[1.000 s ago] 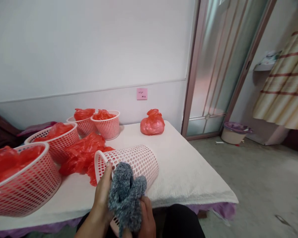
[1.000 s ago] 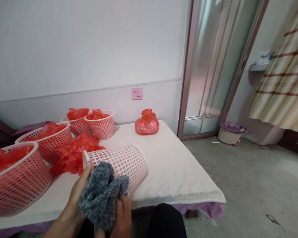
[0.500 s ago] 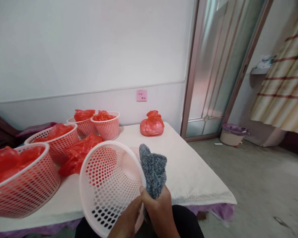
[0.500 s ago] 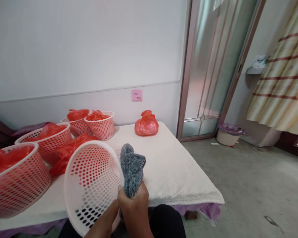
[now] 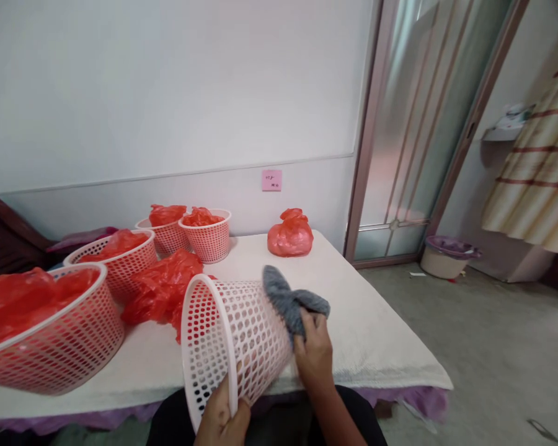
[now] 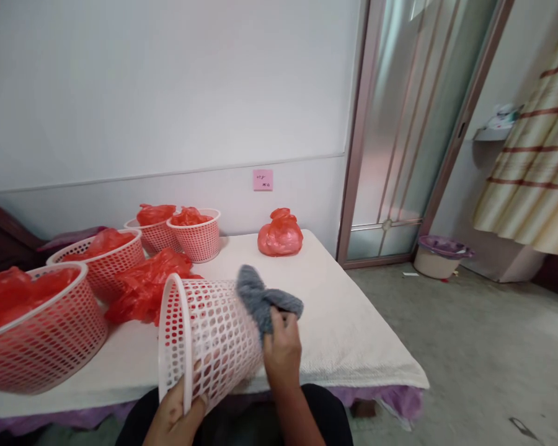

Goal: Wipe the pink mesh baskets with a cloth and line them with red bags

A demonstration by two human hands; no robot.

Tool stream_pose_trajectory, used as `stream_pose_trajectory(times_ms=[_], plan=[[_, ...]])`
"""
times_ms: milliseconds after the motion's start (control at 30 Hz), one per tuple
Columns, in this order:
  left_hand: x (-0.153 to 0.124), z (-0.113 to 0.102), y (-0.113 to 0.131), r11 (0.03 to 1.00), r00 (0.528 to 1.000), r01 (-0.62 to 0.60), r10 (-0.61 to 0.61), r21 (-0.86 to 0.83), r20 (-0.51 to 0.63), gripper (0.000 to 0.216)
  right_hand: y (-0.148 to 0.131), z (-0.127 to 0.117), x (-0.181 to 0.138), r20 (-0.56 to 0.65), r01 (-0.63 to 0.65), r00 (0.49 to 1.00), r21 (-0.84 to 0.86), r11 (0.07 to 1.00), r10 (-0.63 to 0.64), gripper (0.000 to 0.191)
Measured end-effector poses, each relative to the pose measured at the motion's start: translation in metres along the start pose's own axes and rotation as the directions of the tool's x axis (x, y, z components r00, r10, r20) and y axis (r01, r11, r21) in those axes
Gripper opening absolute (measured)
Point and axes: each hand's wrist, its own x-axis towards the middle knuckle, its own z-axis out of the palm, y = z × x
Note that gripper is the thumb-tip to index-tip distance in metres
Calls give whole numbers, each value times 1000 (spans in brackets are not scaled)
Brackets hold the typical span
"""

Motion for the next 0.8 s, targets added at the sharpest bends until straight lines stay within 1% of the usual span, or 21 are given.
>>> stream_pose_trajectory(times_ms=[67, 100, 133, 200, 233, 267, 300, 333, 367, 433, 500, 533, 600, 633, 667, 733, 800], plan=[[1, 0, 2, 999, 999, 27, -28, -27, -22, 23, 20, 5, 7, -41, -98, 994, -7, 995, 97, 48], [3, 0, 4, 999, 999, 31, -32, -36, -28, 23, 22, 7, 5, -49, -121, 991, 18, 993, 121, 48], [5, 1, 6, 998, 999, 42, -44, -45, -31, 23, 19, 9, -2, -49, -121, 991, 58, 991, 124, 48], [13, 0, 14, 994, 997, 76, -78, -76, -29, 19, -2, 14, -27, -17, -80, 996, 170, 982, 84, 51], [17, -1, 18, 990, 994, 98, -102, -98, -31, 18, -18, 18, -45, 7, -65, 998, 232, 970, 65, 53], [21, -2, 24, 985, 992, 116, -121, -125, -38, 18, -35, 22, -64, 45, -66, 997, 297, 953, 55, 54], [25, -4, 29, 979, 990, 125, -134, -158, -51, 20, -51, 26, -82, 58, -76, 997, 374, 924, 58, 53], [28, -6, 34, 972, 987, 128, -145, -198, -75, 23, -66, 30, -97, 95, -106, 993, 451, 886, 71, 49], [30, -7, 38, 963, 983, 126, -154, -238, -105, 26, -78, 33, -109, 129, -141, 987, 465, 874, 91, 44], [30, -8, 45, 942, 977, 130, -175, -309, -121, 32, -89, 35, -117, 207, -247, 965, 520, 817, 160, 35], [27, -7, 51, 918, 975, 159, -204, -364, -88, 40, -82, 31, -106, 226, -269, 959, 545, 794, 170, 28], [24, -7, 53, 908, 974, 174, -216, -381, -72, 46, -73, 27, -95, 203, -240, 967, 544, 804, 151, 24], [20, -6, 58, 898, 968, 189, -238, -398, -78, 56, -46, 18, -69, 111, -157, 987, 481, 863, 118, 15], [18, -6, 60, 897, 962, 193, -252, -397, -102, 59, -31, 13, -57, 43, -148, 989, 399, 905, 142, 13], [17, -6, 61, 900, 957, 193, -261, -391, -129, 62, -18, 10, -46, -14, -180, 981, 314, 932, 194, 14], [15, -6, 63, 906, 952, 181, -259, -382, -162, 64, 0, 7, -35, -97, -284, 946, 220, 933, 310, 17], [15, -4, 60, 911, 956, 165, -242, -379, -165, 63, 0, 9, -40, -114, -362, 913, 217, 907, 392, 22]])
